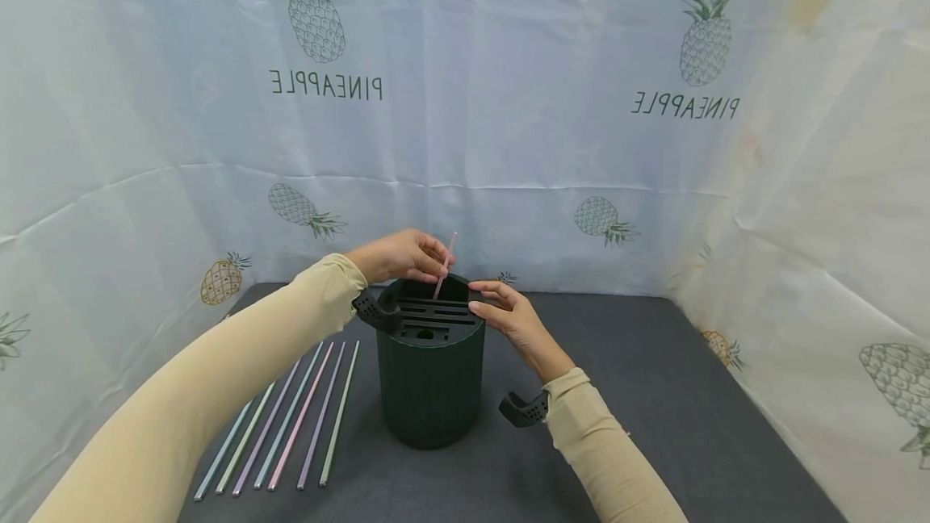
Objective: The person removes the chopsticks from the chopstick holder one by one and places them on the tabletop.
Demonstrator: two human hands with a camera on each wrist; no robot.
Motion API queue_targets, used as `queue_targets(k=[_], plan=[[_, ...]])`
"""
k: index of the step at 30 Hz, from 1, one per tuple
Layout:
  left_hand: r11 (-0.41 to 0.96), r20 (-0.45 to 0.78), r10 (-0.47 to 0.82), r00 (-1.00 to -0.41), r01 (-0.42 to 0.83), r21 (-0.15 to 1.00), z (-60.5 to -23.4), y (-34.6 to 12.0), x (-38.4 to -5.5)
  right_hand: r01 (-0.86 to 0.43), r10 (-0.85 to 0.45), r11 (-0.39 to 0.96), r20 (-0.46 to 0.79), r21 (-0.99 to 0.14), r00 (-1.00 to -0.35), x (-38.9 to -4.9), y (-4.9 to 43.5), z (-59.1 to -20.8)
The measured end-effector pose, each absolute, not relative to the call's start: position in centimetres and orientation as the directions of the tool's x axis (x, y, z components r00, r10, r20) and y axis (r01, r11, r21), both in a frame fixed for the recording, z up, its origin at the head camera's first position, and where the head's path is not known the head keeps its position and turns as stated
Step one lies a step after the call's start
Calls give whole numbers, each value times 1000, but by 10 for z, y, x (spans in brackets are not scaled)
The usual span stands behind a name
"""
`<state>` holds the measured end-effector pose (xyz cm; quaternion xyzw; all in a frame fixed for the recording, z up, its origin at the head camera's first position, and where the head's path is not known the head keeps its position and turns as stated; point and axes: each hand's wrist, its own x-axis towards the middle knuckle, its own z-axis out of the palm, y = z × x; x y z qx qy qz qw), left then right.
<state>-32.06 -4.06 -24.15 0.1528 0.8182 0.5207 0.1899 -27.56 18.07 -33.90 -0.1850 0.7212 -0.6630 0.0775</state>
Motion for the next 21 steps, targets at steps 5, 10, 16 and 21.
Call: queue_targets(k=[5,10,16,21], plan=[[357,-116,446,-888,58,932,-237,-47,-319,-157,-366,53,128,-986,-922,-275,181,-339],[199,-35,411,-911,52,979,-220,-61,-317,-156,-358,49,129,-987,-925,-274,180,-339],[-85,118,302,-946,97,992,-190,-87,-312,-179,-364,71,141,-981,-921,-274,181,-339],[-336,224,168,-960,157,928,-167,-116,-306,-178,-362,75,139,-981,-922,-273,180,-339]])
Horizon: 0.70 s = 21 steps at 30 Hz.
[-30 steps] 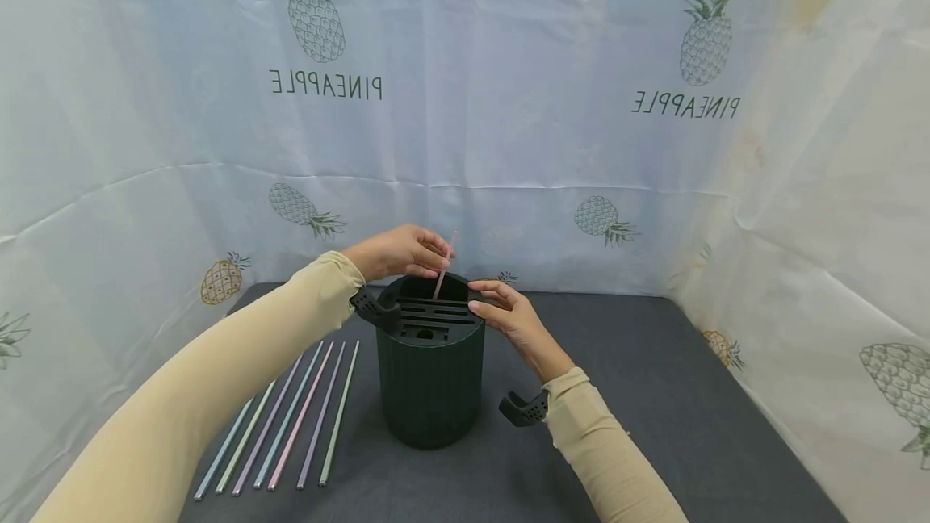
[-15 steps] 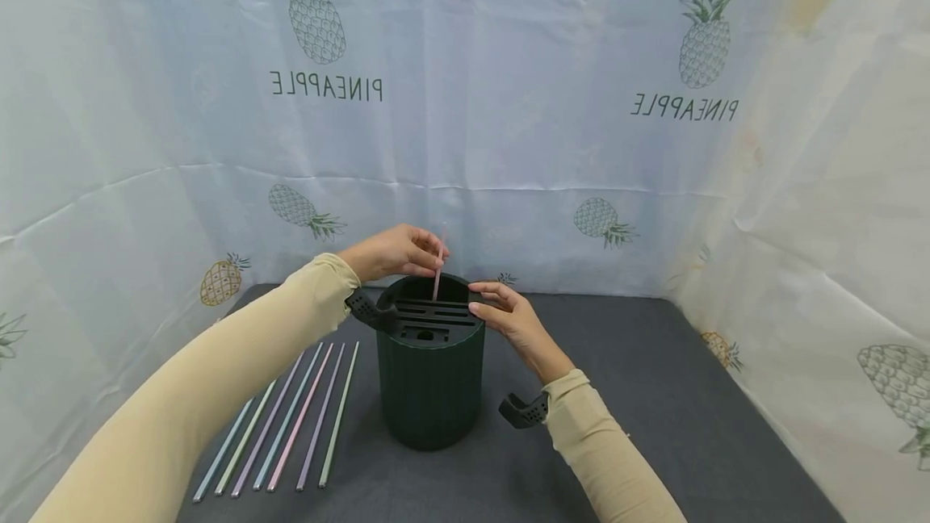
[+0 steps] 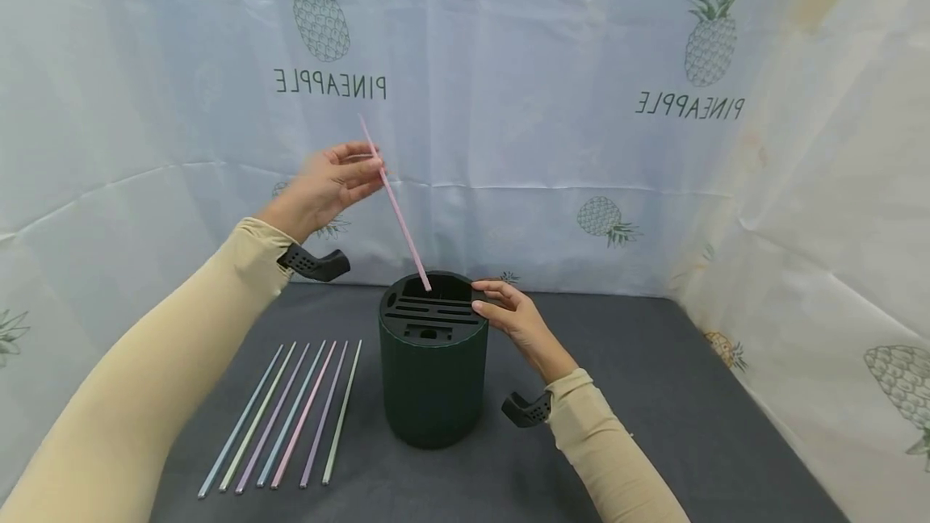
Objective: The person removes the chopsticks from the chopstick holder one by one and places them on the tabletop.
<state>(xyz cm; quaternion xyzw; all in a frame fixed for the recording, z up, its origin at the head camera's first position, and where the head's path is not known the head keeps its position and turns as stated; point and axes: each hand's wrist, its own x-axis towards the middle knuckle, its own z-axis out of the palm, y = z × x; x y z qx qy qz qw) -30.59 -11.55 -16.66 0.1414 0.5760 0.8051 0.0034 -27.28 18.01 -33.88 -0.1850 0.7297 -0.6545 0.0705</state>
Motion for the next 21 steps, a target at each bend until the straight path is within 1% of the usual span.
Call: queue_targets(k=[4,8,12,16,21], plan=[[-482,253,78,-964,185,856,-156,-145,-303,-175,-360,68,139,-982,-923,-272,180,-338],[-523,252,39,-967,195,829,-159,-185,-300,-178,-369,70,140,-982,-919,-272,180,-338],[-497,235,20,-972,194,846,-174,-228,-294,-181,-375,69,142,-981,-916,-272,181,-338],[-433,206,-4,-979,187,882,-198,-267,-288,-185,-377,65,148,-981,-914,-272,181,-338],[-384,135,6,-991,123,915,-233,-308,-280,-184,-375,73,144,-980,-916,-272,182,-339]])
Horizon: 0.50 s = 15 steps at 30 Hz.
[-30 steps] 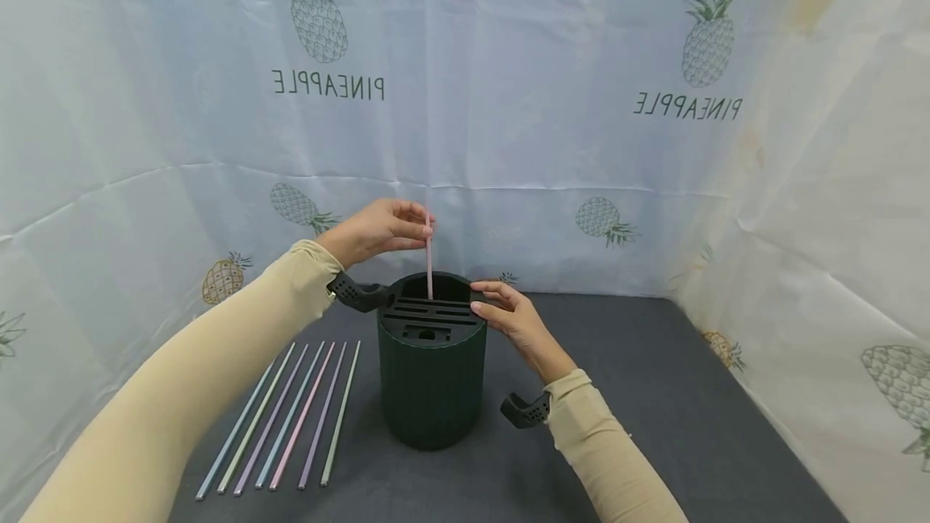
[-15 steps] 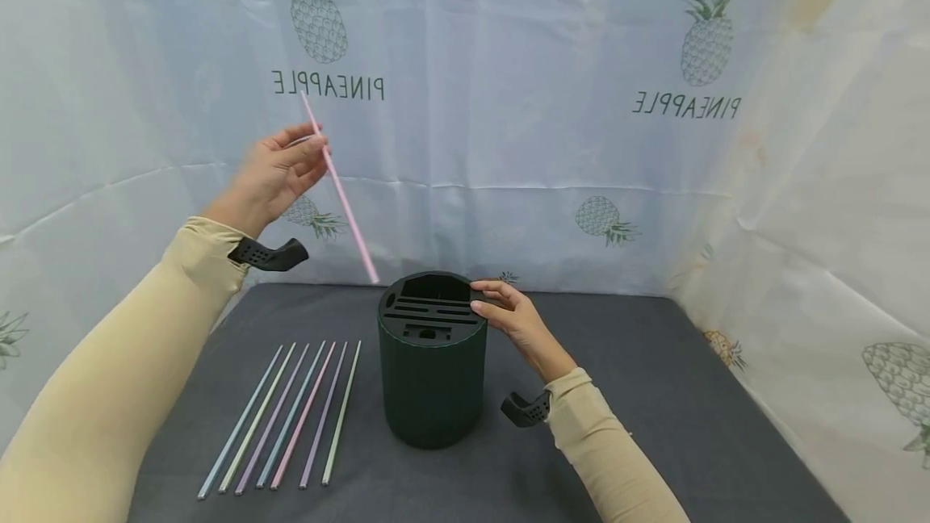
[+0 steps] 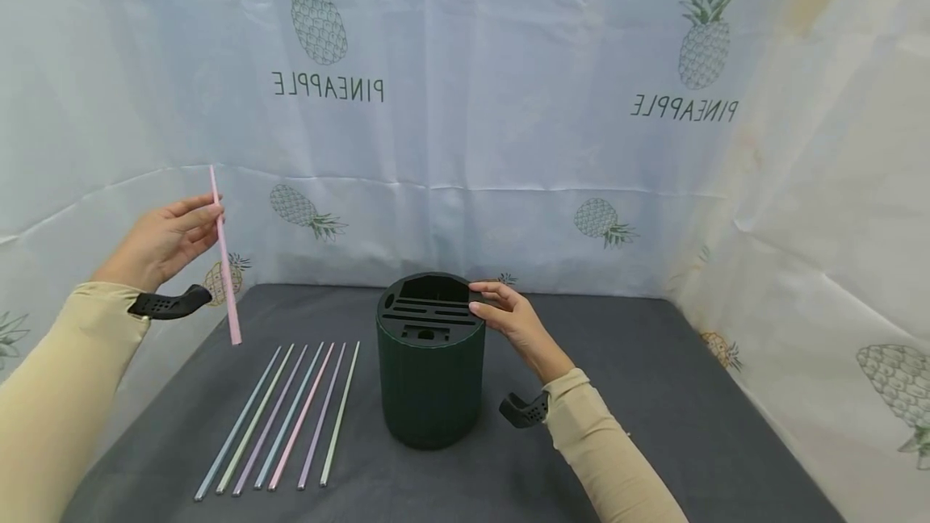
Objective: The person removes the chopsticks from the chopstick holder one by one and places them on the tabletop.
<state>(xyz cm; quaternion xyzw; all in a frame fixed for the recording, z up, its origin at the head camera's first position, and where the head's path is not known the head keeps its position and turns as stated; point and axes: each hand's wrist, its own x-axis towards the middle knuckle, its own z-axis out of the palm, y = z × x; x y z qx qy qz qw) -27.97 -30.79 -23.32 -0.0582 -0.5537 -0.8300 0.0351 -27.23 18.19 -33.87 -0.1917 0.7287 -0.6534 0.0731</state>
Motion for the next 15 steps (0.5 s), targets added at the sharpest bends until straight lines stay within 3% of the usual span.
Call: queue_targets(k=[15], plan=[[-113,-104,97,-990,-115,987,-370,-353,-269,-183,-373,73,144,-980,-917,-272,181,-339]])
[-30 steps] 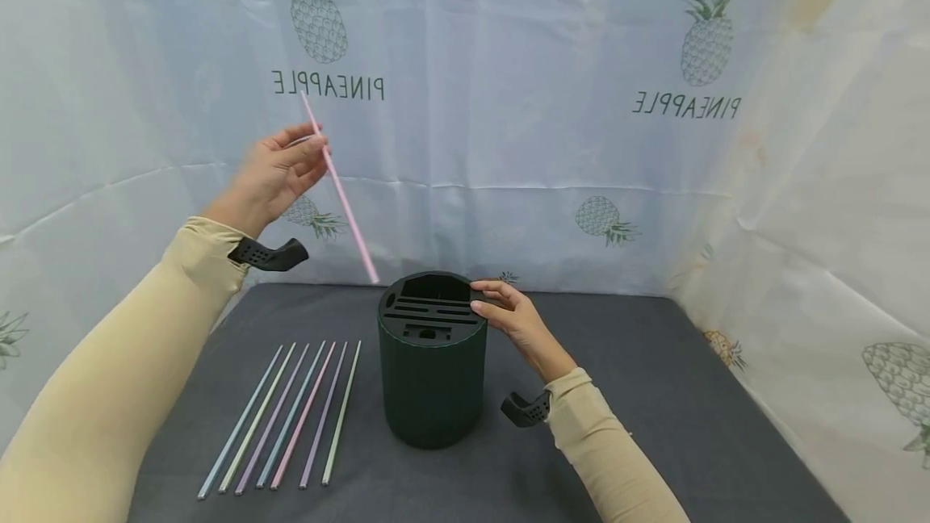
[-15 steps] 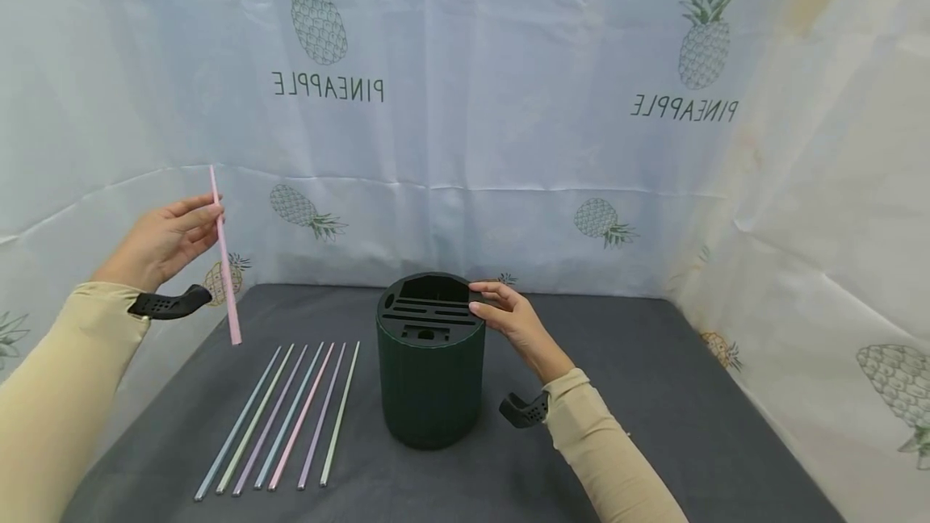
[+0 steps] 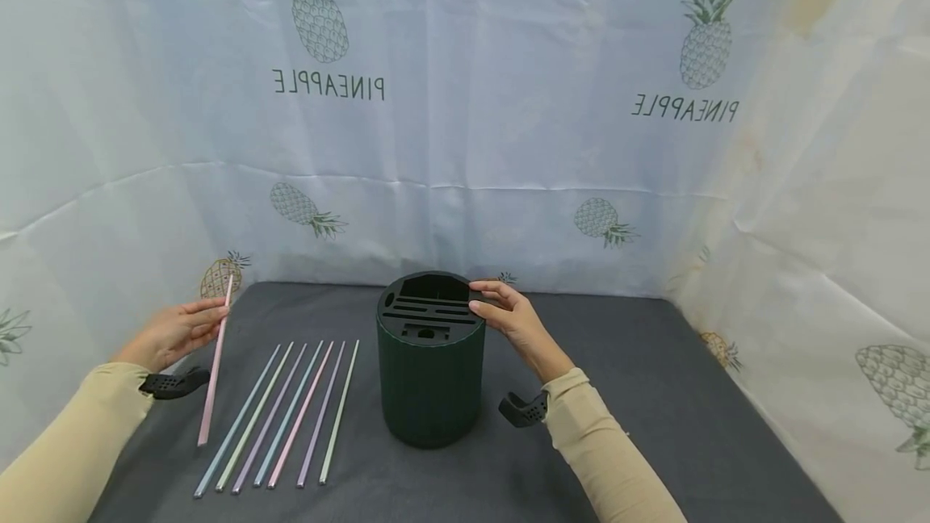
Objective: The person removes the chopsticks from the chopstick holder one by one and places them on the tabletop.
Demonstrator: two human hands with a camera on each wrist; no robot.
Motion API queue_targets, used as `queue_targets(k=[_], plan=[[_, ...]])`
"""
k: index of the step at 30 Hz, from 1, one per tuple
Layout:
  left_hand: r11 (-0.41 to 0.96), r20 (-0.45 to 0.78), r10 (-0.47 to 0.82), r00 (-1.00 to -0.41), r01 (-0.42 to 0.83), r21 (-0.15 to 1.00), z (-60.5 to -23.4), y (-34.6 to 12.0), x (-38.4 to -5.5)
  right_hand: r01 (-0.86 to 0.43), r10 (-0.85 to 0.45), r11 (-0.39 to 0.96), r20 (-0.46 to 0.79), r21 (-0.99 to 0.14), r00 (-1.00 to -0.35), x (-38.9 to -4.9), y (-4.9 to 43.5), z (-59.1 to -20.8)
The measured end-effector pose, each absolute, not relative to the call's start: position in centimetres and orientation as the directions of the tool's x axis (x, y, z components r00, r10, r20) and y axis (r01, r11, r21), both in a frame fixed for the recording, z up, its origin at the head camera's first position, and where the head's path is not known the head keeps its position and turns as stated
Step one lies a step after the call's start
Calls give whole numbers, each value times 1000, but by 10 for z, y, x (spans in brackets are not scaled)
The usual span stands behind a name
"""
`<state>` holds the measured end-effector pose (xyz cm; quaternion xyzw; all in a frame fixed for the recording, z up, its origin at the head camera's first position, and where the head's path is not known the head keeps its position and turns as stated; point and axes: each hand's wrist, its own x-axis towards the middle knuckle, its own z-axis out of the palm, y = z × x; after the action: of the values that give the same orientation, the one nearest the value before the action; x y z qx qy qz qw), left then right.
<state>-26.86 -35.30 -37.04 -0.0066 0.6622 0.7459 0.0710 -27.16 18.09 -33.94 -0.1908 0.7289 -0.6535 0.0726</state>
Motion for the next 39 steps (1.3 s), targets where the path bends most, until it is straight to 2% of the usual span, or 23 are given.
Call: queue_targets(k=[6,14,20,26,39], plan=[[49,-197,66,-978,-194,980,-403,-354,-267,-173,-371,63,138,-983,-918,-271,180,-339],[94,-224,1,-974,-223,970,-423,-347,-269,-189,-374,66,151,-980,-915,-272,182,-339],[179,-249,-86,-965,-261,949,-432,-338,-271,-180,-372,68,143,-981,-917,-273,182,-339],[262,-233,-154,-960,-267,927,-439,-331,-271,-178,-373,71,140,-981,-917,-273,182,-339],[386,-178,-176,-968,-235,892,-447,-327,-274,-167,-373,72,128,-983,-919,-273,181,-338]])
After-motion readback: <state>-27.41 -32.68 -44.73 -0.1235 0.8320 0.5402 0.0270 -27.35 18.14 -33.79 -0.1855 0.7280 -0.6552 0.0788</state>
